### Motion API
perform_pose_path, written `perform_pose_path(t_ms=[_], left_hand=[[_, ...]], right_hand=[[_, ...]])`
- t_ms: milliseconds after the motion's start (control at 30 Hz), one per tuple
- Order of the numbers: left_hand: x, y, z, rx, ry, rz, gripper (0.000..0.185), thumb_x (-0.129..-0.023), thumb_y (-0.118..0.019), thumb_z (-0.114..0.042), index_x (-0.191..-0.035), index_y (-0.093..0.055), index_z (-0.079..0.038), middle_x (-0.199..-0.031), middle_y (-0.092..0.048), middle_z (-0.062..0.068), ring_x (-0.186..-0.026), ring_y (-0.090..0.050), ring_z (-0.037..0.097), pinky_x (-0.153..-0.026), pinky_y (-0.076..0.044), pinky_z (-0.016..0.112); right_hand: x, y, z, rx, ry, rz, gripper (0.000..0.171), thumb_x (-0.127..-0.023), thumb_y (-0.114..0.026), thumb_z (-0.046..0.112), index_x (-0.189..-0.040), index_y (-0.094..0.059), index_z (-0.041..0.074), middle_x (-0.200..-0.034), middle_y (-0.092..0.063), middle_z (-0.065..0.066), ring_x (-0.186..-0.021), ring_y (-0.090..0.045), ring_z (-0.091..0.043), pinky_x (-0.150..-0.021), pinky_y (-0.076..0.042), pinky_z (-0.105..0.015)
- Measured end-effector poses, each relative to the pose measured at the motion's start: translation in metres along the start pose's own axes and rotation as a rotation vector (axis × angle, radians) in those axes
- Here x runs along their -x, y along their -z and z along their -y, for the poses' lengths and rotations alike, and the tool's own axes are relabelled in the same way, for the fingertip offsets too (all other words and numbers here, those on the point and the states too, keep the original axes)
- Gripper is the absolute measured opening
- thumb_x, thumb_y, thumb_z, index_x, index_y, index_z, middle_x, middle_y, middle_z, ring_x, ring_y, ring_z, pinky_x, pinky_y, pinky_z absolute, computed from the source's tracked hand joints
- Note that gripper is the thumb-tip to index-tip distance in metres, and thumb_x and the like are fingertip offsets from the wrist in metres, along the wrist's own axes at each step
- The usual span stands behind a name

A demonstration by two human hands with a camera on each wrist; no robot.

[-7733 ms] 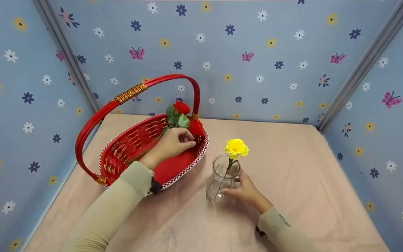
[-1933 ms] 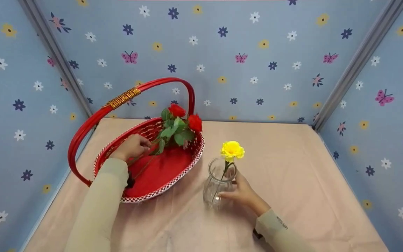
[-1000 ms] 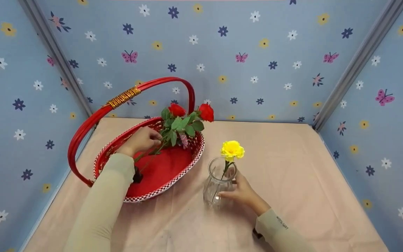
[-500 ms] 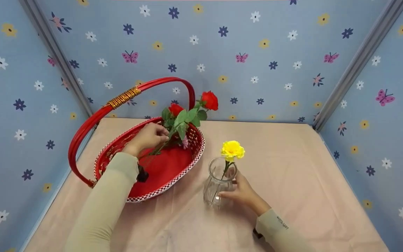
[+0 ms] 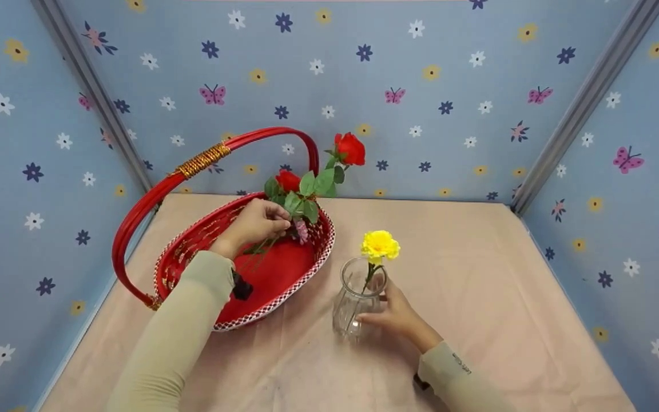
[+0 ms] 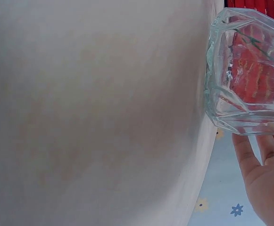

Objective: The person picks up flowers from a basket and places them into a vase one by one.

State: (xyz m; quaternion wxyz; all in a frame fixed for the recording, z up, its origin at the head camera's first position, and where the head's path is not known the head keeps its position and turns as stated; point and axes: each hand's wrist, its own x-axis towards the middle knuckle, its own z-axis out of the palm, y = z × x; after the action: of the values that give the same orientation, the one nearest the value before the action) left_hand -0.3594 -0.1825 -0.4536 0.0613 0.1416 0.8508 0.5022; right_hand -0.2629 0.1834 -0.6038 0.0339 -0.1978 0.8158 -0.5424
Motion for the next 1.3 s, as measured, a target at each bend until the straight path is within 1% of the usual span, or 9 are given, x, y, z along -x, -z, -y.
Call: perform_pose_path(t_ms=[67, 267, 367, 467, 533, 700, 967, 1133, 1300], left_hand=[[0.0, -0.003, -0.002, 0.023, -0.003, -0.011, 0.017, -0.103, -0.071, -0.006, -0.116, -0.078, 0.004, -0.101, -0.078, 0.02, -0.08, -0.071, 0.02, -0.074, -0.06, 0.029], [-0.001, -0.012, -0.01, 0.065, 0.011, -0.032, 0.019, -0.102, -0.073, -0.007, -0.117, -0.078, 0.005, -0.104, -0.078, 0.024, -0.075, -0.07, 0.014, -0.072, -0.062, 0.029], [-0.002, -0.019, -0.014, 0.103, 0.013, -0.04, 0.019, -0.101, -0.073, -0.004, -0.115, -0.077, 0.007, -0.102, -0.078, 0.024, -0.075, -0.072, 0.013, -0.068, -0.06, 0.023], [-0.002, -0.025, -0.017, 0.136, 0.012, -0.051, 0.018, -0.101, -0.073, -0.003, -0.115, -0.076, 0.009, -0.098, -0.078, 0.021, -0.072, -0.072, 0.01, -0.066, -0.06, 0.022], [-0.002, -0.029, -0.019, 0.172, 0.013, -0.048, 0.018, -0.101, -0.072, -0.001, -0.115, -0.075, 0.01, -0.091, -0.078, 0.013, -0.07, -0.072, 0.008, -0.066, -0.062, 0.023], [-0.002, -0.039, -0.027, 0.275, 0.014, -0.048, 0.017, -0.102, -0.071, 0.001, -0.114, -0.072, 0.013, -0.08, -0.073, 0.001, -0.066, -0.072, 0.011, -0.069, -0.065, 0.031], [-0.002, -0.051, -0.039, 0.291, 0.015, -0.119, 0.012, -0.102, -0.073, -0.003, -0.109, -0.075, 0.007, -0.084, -0.076, 0.008, -0.07, -0.072, 0.013, -0.064, -0.061, 0.025], [-0.003, -0.06, -0.045, 0.397, 0.043, -0.153, 0.013, -0.102, -0.073, -0.002, -0.111, -0.073, 0.007, -0.084, -0.077, 0.004, -0.067, -0.072, 0.01, -0.059, -0.057, 0.024], [-0.003, -0.069, -0.054, 0.498, 0.067, -0.201, 0.015, -0.101, -0.073, -0.003, -0.112, -0.074, 0.008, -0.089, -0.079, 0.01, -0.071, -0.075, 0.011, -0.066, -0.062, 0.024]], right_hand=[[0.0, 0.0, 0.0, -0.005, -0.002, 0.001, 0.109, -0.077, -0.099, 0.016, -0.164, -0.035, -0.003, -0.155, -0.054, -0.031, -0.143, -0.054, -0.045, -0.116, -0.049, -0.062], [0.001, -0.001, -0.002, -0.003, -0.013, 0.01, 0.11, -0.079, -0.098, 0.017, -0.166, -0.033, -0.001, -0.158, -0.054, -0.026, -0.144, -0.054, -0.044, -0.116, -0.049, -0.062], [0.001, -0.001, -0.002, -0.002, -0.004, 0.01, 0.111, -0.079, -0.098, 0.016, -0.166, -0.032, -0.002, -0.158, -0.053, -0.028, -0.145, -0.054, -0.045, -0.116, -0.049, -0.062], [0.001, -0.001, -0.003, 0.006, 0.004, 0.011, 0.112, -0.078, -0.099, 0.017, -0.166, -0.032, -0.004, -0.158, -0.053, -0.03, -0.145, -0.053, -0.045, -0.116, -0.049, -0.063], [0.001, -0.001, -0.002, 0.005, 0.004, 0.009, 0.113, -0.078, -0.099, 0.018, -0.166, -0.031, -0.004, -0.157, -0.053, -0.031, -0.145, -0.053, -0.046, -0.116, -0.049, -0.063], [0.001, -0.002, -0.002, 0.015, 0.005, 0.005, 0.114, -0.078, -0.099, 0.019, -0.166, -0.031, -0.005, -0.158, -0.052, -0.033, -0.145, -0.053, -0.046, -0.115, -0.049, -0.064], [0.002, -0.002, -0.002, 0.02, 0.025, 0.006, 0.113, -0.079, -0.099, 0.02, -0.167, -0.031, -0.002, -0.162, -0.048, -0.032, -0.145, -0.054, -0.046, -0.115, -0.05, -0.063], [0.001, -0.001, -0.002, 0.013, 0.008, 0.003, 0.11, -0.078, -0.099, 0.019, -0.164, -0.034, -0.003, -0.157, -0.054, -0.031, -0.144, -0.054, -0.044, -0.115, -0.05, -0.062], [0.001, 0.0, 0.0, 0.0, -0.005, 0.007, 0.113, -0.077, -0.1, 0.02, -0.166, -0.033, -0.002, -0.159, -0.051, -0.031, -0.145, -0.053, -0.043, -0.116, -0.048, -0.06]])
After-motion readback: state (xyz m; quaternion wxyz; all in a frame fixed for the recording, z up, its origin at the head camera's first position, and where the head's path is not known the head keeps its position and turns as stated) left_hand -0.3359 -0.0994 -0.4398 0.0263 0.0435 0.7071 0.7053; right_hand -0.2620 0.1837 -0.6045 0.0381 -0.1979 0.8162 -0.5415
